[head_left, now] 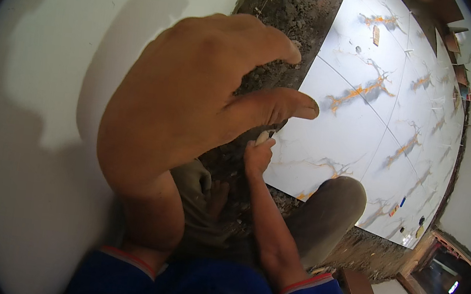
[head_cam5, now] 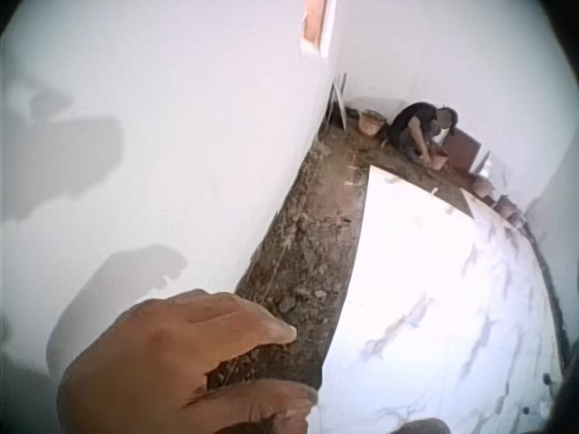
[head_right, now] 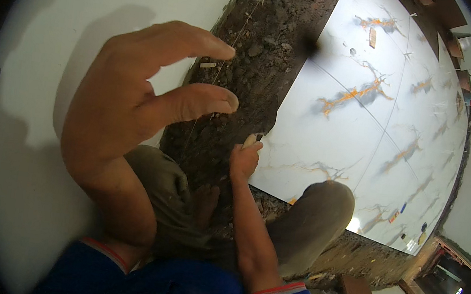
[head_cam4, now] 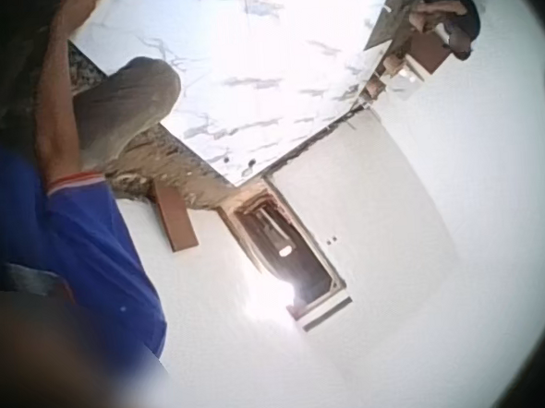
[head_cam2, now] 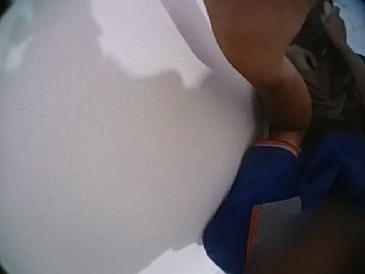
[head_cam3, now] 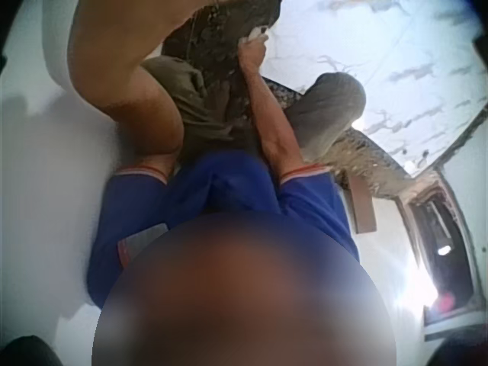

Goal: The person spreads cement on the floor using a trowel and places large white marble-patterned tiles. They adjust the tiles and continue spreading cement to prepare for additional placement.

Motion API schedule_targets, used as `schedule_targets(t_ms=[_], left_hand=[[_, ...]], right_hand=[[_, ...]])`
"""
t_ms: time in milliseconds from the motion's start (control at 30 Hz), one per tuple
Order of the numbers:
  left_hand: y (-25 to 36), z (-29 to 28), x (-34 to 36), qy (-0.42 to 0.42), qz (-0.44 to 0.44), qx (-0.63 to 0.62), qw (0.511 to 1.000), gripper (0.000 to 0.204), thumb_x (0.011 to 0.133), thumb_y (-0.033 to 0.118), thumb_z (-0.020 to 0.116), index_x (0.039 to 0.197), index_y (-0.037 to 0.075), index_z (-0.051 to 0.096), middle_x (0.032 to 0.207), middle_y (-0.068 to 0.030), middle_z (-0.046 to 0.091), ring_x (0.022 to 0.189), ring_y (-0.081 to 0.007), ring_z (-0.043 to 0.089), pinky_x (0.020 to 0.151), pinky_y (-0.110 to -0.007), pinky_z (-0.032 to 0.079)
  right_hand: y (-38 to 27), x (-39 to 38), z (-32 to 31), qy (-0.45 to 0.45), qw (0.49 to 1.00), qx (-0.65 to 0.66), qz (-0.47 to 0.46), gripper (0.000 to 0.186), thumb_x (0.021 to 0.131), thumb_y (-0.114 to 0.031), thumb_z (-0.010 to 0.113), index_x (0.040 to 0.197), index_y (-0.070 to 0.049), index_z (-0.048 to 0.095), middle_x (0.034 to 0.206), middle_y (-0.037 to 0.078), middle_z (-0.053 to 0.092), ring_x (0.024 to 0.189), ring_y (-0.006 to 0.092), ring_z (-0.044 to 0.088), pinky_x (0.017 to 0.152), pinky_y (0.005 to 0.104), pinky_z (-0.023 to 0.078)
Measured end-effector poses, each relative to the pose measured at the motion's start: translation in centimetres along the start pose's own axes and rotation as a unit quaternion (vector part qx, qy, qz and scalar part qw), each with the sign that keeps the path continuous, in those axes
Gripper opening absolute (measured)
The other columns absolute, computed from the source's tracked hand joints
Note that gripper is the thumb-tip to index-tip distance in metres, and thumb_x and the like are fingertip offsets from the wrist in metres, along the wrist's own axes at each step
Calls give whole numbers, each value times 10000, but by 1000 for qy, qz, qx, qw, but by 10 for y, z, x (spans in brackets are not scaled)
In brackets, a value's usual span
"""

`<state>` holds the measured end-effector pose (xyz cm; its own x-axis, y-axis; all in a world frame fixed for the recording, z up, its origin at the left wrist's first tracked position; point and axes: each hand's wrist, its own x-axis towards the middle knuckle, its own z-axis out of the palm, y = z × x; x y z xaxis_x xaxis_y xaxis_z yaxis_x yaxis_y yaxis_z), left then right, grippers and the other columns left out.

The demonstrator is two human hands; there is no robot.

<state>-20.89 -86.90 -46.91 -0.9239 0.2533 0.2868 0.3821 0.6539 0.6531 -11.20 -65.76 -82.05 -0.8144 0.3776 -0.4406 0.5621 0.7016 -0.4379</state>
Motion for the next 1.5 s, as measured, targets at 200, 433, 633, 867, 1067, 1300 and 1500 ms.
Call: schedule_targets(t_ms=[200,433,633,867,1067,1300,1500], left_hand=[[3,-11,-3,4,-1,-36,999,462,807,298,864,1149,22,723,1082,-117,744,978,-240,704,892,-369,528],[-1,-6,2,-22,-35,-33,999,444,822,277,857,1146,7,719,1078,-128,747,989,-246,705,908,-361,522],[-6,-1,1,-16,-7,0,1000,478,813,312,857,1138,-9,718,1071,-152,745,976,-261,716,905,-365,529],[-5,0,-1,-16,5,1,1000,515,805,362,848,1135,-12,721,1072,-158,744,965,-278,718,895,-371,534],[-6,3,1,-41,38,-20,998,524,797,364,852,1130,-19,719,1087,-165,739,990,-284,714,893,-368,535],[-8,5,1,-34,30,-40,998,522,789,349,860,1128,-21,717,1096,-179,735,1004,-295,715,892,-371,537],[-7,3,3,-16,9,-88,996,521,781,337,867,1126,-23,715,1104,-191,731,1016,-305,716,890,-374,537]], right_hand=[[19,-52,14,-34,997,36,53,483,873,-210,687,1198,12,408,1043,365,665,1002,536,658,868,583,518],[40,-106,17,-66,994,75,53,493,874,-206,693,1231,9,429,1032,365,666,998,552,653,858,581,511],[15,-73,7,-25,997,70,-26,531,872,-230,731,1238,10,431,1020,351,675,979,538,663,839,568,521],[16,-37,20,-28,996,19,78,482,892,-241,719,1199,-9,428,1026,345,676,970,531,665,848,574,529],[44,-93,27,-72,993,2,96,445,898,-239,705,1167,-4,440,1029,329,677,978,527,665,853,571,527],[67,-152,56,-160,978,89,100,480,894,-247,672,1238,19,469,1150,319,635,1111,510,620,951,549,483],[33,-147,10,-145,974,135,110,538,933,-253,620,1351,25,426,1210,327,621,1103,507,617,968,525,473]])
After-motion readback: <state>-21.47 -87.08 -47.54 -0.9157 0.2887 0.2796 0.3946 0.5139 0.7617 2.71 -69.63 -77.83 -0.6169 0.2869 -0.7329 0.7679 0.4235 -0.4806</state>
